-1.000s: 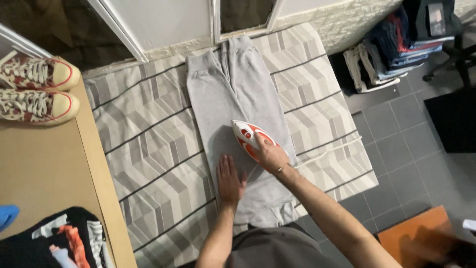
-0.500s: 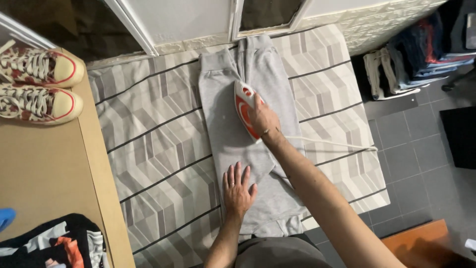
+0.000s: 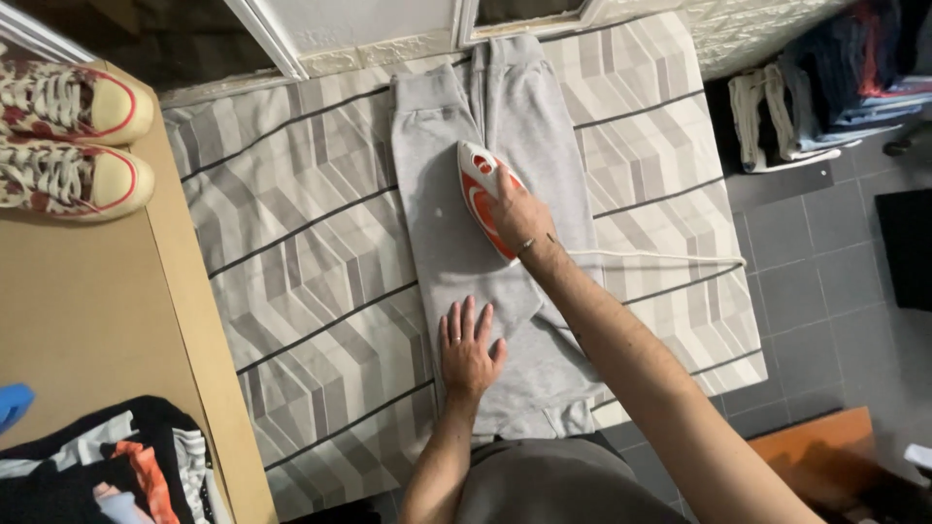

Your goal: Folding a grey hoodie and ironing it on a flat surface to remove wrinkles.

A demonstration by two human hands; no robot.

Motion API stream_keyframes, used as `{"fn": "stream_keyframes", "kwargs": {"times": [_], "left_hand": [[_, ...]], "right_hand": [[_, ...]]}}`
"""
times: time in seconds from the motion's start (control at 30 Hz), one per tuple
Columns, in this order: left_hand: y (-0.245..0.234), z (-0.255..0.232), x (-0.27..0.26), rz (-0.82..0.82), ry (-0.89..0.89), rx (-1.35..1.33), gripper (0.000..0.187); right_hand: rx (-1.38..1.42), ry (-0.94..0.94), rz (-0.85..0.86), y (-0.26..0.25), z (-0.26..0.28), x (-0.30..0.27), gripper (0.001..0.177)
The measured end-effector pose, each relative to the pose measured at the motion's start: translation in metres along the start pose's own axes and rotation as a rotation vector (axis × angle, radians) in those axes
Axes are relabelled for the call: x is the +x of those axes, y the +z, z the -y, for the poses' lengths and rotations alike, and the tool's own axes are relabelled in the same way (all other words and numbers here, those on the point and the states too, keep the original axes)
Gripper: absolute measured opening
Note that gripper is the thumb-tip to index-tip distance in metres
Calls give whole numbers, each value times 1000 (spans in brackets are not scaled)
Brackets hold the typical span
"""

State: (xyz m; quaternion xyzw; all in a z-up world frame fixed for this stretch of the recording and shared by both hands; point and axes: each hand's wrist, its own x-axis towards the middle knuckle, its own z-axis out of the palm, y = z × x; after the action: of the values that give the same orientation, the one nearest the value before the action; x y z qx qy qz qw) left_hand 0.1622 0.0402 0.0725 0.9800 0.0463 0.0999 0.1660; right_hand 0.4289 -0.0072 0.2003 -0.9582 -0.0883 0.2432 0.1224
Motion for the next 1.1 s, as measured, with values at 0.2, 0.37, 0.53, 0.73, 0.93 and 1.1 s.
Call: {"fn": "stream_keyframes", "kwargs": {"times": [0.2, 0.37, 0.53, 0.73, 0.93, 1.1], "left_hand": [[-15, 3, 2, -20, 35, -18, 65], [-4, 29, -38, 127, 242, -239, 65], [-20, 50, -110, 352, 238, -252, 68], [-27, 60, -167, 331, 192, -357, 53], [-19, 49, -185, 204, -4, -387, 40], [-50, 30, -155, 165, -407, -464, 62]], "right_hand": [[30, -96, 54, 8, -39, -77, 64], [-16, -275, 36, 65, -127, -84, 70], [-51, -254, 125, 63, -162, -107, 73], [-125, -115, 150, 46, -134, -129, 71], [-221, -225, 160, 47, -81, -143, 66], [-302, -228, 239, 48, -41, -163, 69]]}}
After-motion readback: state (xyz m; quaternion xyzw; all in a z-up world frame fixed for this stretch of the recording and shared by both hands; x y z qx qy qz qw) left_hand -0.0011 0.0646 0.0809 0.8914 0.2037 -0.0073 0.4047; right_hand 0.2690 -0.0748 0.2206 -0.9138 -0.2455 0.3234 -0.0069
